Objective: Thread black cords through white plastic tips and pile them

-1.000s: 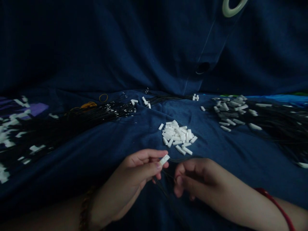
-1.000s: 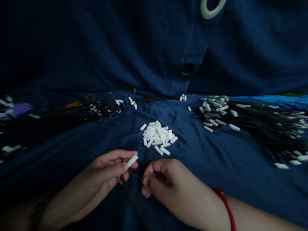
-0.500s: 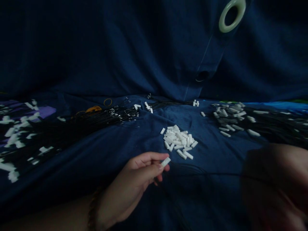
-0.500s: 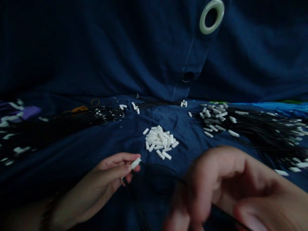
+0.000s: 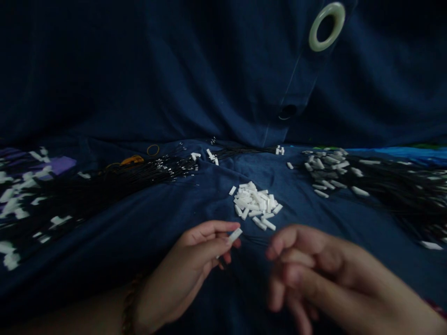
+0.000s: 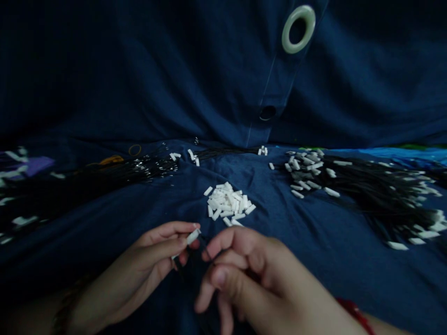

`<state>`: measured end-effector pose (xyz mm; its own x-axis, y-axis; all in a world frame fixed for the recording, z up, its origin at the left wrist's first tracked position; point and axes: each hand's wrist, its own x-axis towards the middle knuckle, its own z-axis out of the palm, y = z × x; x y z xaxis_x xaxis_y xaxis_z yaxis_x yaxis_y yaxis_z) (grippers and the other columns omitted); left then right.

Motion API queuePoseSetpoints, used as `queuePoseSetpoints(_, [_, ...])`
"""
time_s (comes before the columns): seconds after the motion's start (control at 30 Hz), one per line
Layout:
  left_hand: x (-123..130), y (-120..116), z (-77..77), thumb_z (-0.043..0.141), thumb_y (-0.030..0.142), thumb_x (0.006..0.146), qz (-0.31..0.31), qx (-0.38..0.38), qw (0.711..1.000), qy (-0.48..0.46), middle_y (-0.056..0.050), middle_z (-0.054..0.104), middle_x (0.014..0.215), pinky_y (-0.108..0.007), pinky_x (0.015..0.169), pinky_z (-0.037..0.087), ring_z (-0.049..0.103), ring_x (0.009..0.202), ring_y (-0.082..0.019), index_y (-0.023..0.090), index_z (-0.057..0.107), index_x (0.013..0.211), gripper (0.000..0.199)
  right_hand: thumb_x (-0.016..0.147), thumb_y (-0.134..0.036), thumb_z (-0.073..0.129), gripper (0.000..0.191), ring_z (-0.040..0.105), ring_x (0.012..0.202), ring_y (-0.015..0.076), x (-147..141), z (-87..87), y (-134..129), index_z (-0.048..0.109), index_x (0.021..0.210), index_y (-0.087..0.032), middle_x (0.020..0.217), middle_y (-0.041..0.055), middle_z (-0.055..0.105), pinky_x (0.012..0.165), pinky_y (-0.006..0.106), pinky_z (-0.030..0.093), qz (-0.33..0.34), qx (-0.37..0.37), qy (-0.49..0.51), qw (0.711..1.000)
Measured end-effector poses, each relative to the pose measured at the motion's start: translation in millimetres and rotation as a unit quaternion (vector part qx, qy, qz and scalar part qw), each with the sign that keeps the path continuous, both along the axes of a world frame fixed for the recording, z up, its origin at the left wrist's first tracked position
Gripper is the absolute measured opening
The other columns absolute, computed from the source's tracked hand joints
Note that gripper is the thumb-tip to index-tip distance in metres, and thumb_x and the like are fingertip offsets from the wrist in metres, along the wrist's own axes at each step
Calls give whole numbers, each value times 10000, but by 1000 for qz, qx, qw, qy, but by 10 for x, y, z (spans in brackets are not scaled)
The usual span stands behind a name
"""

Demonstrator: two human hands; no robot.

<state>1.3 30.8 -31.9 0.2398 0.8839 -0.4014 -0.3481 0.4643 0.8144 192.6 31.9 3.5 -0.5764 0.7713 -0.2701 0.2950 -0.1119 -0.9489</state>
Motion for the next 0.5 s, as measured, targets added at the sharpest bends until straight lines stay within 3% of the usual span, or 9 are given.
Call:
queuePoseSetpoints(0.23, [-9, -11, 1, 572, 187, 747, 9, -20, 1000, -18, -27, 643, 834, -245, 695, 369, 502, 716, -108, 192, 633, 987, 248, 837, -189, 401, 129, 425, 517, 74, -137, -204, 34, 466, 728, -162, 583, -31, 474, 482, 178, 329, -19, 185, -128, 974])
queuePoseSetpoints(0.5, [-17, -6, 4, 595, 208, 729, 12, -25, 999, -26, -25, 647, 817, -245, 705, 366, 499, 729, -113, 199, 658, 943, 223, 875, -252, 391, 193, 442, 468, 69, -106, -247, 37, 452, 709, -176, 538, -37, 501, 458, 179, 321, -35, 231, -134, 963])
